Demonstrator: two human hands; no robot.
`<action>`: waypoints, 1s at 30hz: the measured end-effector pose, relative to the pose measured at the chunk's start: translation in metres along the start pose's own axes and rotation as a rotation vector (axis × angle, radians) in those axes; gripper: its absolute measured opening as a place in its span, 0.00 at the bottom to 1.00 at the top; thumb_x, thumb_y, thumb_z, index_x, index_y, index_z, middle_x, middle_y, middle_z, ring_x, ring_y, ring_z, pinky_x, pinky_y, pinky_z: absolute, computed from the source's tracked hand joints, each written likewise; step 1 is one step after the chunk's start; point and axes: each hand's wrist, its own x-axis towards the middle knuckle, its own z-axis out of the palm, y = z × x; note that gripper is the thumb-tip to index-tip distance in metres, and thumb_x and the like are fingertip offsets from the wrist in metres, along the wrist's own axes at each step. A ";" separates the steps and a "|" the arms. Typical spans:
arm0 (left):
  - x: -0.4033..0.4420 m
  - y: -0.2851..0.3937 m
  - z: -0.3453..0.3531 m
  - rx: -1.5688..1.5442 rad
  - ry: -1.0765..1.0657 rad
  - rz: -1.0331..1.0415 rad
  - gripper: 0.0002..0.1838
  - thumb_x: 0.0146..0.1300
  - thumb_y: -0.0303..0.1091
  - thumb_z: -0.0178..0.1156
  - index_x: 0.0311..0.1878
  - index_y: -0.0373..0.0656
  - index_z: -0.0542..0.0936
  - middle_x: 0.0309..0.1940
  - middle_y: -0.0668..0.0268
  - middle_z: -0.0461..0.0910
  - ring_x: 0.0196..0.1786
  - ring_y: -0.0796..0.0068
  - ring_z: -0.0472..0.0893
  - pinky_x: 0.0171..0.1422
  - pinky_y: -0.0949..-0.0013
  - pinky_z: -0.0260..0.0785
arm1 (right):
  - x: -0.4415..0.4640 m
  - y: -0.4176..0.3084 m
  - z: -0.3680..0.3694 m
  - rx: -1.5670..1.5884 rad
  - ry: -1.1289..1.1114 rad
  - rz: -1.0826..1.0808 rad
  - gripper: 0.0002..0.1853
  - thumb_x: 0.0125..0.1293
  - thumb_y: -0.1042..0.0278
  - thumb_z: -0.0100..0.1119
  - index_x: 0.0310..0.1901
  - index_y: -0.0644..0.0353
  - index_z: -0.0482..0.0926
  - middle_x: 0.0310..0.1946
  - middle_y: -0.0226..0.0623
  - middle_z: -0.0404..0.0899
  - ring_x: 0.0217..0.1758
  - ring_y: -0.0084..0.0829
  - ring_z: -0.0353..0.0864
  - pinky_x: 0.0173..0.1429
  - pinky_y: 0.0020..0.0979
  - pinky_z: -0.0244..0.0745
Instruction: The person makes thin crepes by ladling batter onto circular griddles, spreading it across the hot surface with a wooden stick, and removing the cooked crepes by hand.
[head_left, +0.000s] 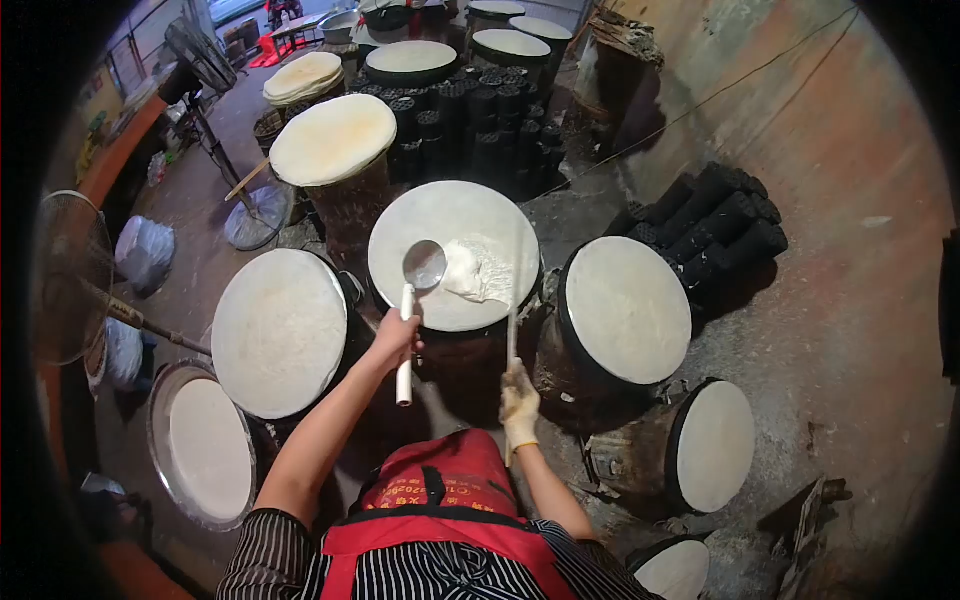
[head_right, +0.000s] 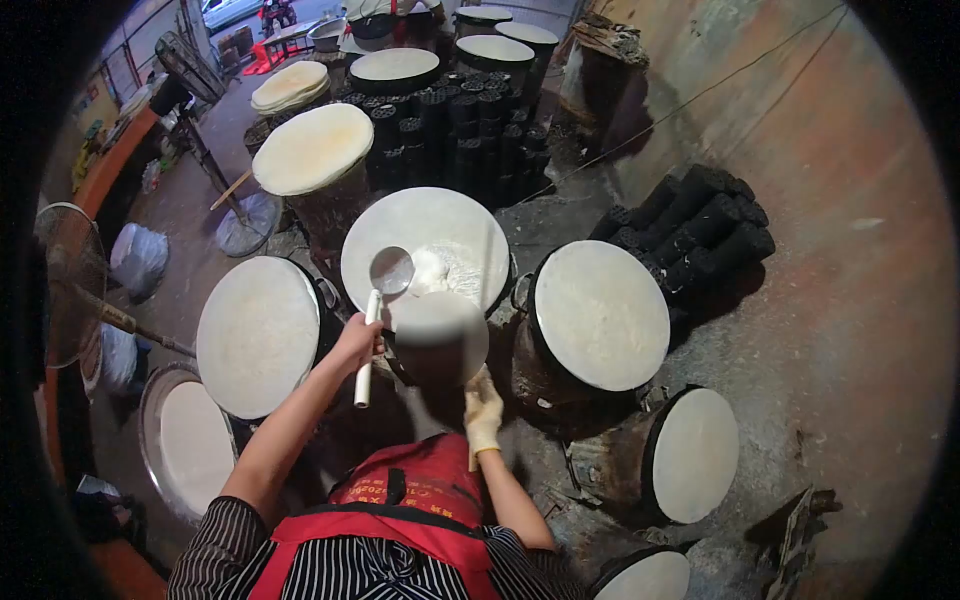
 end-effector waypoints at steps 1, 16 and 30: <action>0.004 0.002 0.013 0.101 0.003 -0.046 0.11 0.65 0.26 0.52 0.48 0.35 0.66 0.25 0.63 0.69 0.19 0.73 0.71 0.21 0.66 0.71 | 0.001 0.007 0.011 0.310 0.110 0.178 0.21 0.73 0.58 0.52 0.62 0.58 0.75 0.49 0.32 0.82 0.39 0.22 0.81 0.31 0.19 0.73; -0.094 0.076 -0.024 -0.809 -0.289 -0.545 0.07 0.74 0.33 0.47 0.42 0.39 0.65 0.24 0.71 0.62 0.17 0.89 0.57 0.11 0.86 0.49 | -0.021 -0.067 0.053 -1.086 -0.346 -0.183 0.19 0.71 0.68 0.55 0.62 0.59 0.75 0.45 0.34 0.81 0.45 0.25 0.80 0.50 0.23 0.74; -0.238 -0.001 -0.146 -0.353 -0.167 -0.363 0.07 0.70 0.30 0.53 0.34 0.41 0.68 0.22 0.72 0.65 0.17 0.88 0.59 0.16 0.84 0.52 | -0.181 -0.049 0.074 -1.447 -0.345 -0.223 0.28 0.66 0.51 0.58 0.68 0.37 0.68 0.41 0.51 0.81 0.45 0.53 0.81 0.46 0.49 0.76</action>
